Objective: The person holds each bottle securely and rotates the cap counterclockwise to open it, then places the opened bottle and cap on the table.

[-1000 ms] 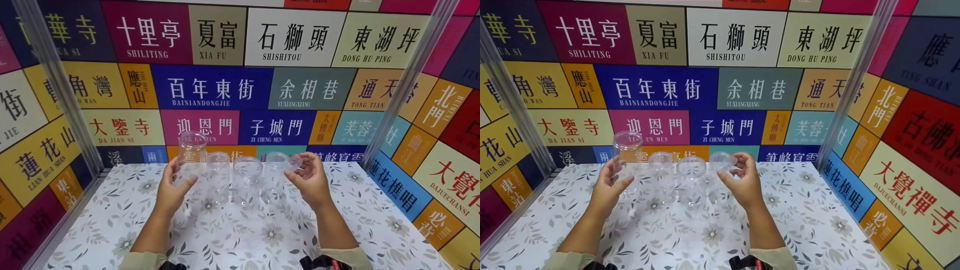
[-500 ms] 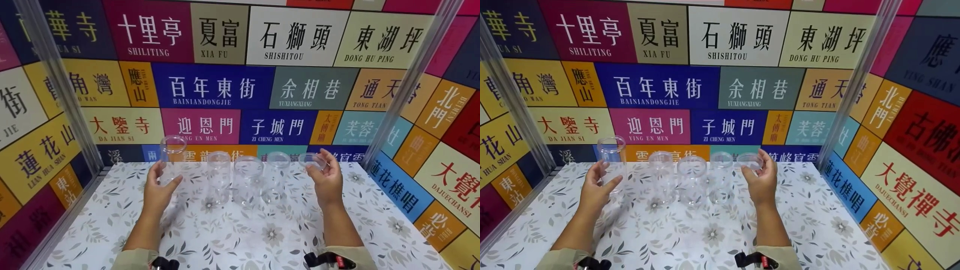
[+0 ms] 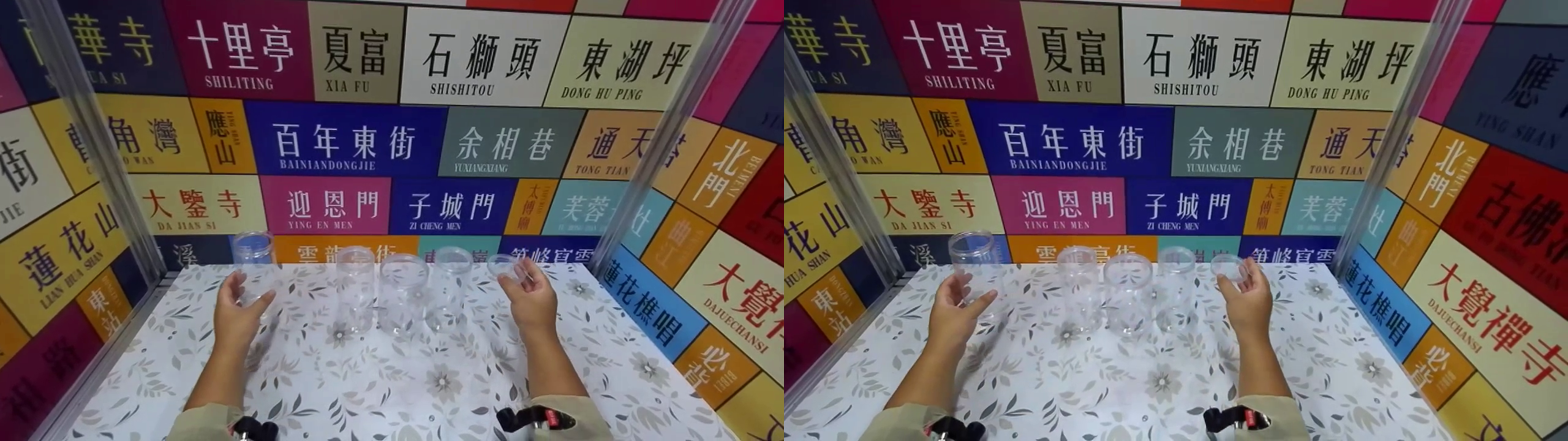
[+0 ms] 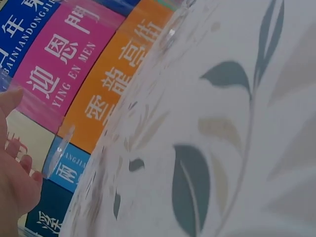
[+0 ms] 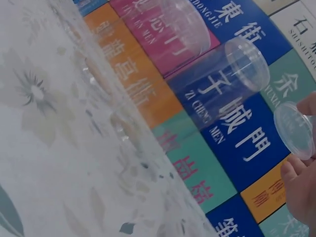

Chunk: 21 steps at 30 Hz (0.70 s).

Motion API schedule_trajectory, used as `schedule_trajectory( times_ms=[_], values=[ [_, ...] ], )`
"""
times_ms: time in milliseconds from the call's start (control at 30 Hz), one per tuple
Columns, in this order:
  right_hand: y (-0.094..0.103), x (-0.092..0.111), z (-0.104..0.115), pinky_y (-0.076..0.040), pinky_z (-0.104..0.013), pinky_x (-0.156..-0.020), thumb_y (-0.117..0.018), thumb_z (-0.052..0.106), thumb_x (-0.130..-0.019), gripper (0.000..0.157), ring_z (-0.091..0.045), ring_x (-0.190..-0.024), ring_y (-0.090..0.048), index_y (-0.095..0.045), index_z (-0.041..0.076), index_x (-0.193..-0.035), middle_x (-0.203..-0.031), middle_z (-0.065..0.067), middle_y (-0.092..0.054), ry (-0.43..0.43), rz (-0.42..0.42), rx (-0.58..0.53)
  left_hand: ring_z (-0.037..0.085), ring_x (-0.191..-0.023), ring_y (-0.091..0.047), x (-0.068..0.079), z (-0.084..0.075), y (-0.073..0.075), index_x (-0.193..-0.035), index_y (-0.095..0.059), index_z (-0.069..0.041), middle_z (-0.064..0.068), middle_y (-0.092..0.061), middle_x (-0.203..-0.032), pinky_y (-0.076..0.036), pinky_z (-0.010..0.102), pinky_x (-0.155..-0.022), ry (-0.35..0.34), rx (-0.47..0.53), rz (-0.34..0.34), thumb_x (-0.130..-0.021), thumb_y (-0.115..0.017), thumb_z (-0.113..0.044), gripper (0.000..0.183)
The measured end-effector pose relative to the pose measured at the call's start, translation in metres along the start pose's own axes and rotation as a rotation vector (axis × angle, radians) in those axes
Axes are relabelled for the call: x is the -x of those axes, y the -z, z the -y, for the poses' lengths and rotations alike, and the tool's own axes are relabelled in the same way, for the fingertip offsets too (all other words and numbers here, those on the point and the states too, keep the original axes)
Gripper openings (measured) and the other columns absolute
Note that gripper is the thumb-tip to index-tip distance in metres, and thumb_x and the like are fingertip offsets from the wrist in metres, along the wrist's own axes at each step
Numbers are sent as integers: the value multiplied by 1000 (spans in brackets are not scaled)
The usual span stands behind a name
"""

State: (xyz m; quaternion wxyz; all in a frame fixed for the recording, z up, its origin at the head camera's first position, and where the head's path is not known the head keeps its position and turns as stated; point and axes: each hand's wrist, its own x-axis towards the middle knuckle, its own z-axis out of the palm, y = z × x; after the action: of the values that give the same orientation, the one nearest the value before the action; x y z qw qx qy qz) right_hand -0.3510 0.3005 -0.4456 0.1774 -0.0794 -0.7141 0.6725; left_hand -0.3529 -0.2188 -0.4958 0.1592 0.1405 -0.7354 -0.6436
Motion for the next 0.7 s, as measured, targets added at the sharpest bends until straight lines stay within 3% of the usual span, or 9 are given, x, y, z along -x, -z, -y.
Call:
schedule_trajectory(
  times_ms=[200, 500, 700],
  values=[
    [0, -5, -19, -32, -40, -134, -78, 28, -100, 91, -23, -166, -30, -24, 14, -171, -178, -6, -30, -43, 103, 141, 31, -166, -26, -4, 9, 9, -169, -26, -14, 7, -34, -176, -24, 48, -137, 19, 5, -14, -94, -84, -25, 95],
    [-1, -6, -40, -27, -49, -136, -76, 34, -100, 88, -34, -167, -24, -29, 6, -169, -176, -12, -32, -42, 258, 346, 29, -167, -23, -16, 10, 16, -171, -20, -19, 3, -29, -179, -26, 49, -136, 105, -24, -7, -95, -84, -29, 100],
    [-3, -6, -45, -27, -53, -135, -76, 34, -100, 86, -38, -165, -25, -32, 6, -168, -176, -14, -32, -84, 297, 452, 30, -168, -19, -23, 13, 20, -172, -18, -17, 5, -25, -180, -22, 48, -138, 105, -6, -9, -95, -83, -27, 101]
  ],
)
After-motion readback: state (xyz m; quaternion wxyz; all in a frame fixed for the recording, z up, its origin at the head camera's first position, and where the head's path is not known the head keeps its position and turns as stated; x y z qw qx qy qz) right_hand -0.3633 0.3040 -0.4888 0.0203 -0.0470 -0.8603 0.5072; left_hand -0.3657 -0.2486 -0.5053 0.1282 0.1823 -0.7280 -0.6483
